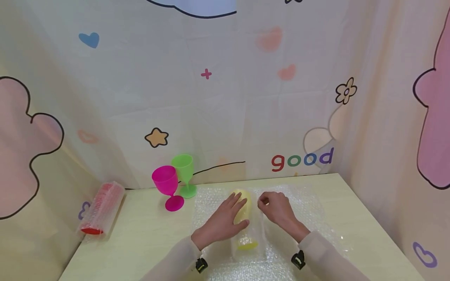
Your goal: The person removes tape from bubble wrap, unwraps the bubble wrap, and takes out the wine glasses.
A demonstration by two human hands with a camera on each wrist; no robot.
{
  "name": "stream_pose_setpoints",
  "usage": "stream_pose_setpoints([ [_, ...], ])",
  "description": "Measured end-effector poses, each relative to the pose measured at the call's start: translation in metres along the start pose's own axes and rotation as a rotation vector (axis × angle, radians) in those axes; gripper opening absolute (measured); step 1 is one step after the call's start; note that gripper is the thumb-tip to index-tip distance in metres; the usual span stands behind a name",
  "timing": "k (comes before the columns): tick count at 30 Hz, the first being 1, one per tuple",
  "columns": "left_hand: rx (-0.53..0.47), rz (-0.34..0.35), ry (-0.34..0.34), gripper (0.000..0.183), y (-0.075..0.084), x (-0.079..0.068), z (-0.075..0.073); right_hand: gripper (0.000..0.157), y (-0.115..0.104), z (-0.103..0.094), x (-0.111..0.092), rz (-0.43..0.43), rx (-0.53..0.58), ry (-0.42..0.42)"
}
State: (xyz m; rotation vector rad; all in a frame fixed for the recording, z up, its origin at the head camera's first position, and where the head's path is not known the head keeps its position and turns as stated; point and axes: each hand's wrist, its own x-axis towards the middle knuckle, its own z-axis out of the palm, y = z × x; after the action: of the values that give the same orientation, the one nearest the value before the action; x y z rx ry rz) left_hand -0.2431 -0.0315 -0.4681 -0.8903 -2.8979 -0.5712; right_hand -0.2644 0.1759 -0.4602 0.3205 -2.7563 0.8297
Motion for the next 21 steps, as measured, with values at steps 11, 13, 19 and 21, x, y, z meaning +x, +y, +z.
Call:
stream_pose_setpoints([
  [11,0.129,0.085,-0.056,0.064,-0.004,0.007,0.011,0.022,0.008,0.000,0.003,0.057,-0.029,-0.089],
  [13,0.135,0.091,-0.052,0.065,-0.005,0.007,0.012,0.020,0.010,-0.001,0.004,0.060,-0.033,-0.097],
  [19,0.133,0.090,-0.044,0.066,-0.012,0.005,0.013,0.010,0.019,-0.002,0.004,0.110,-0.044,-0.113],
  [21,0.126,0.091,-0.041,0.066,-0.015,0.004,0.012,0.009,0.023,-0.002,0.005,0.135,-0.048,-0.122],
])
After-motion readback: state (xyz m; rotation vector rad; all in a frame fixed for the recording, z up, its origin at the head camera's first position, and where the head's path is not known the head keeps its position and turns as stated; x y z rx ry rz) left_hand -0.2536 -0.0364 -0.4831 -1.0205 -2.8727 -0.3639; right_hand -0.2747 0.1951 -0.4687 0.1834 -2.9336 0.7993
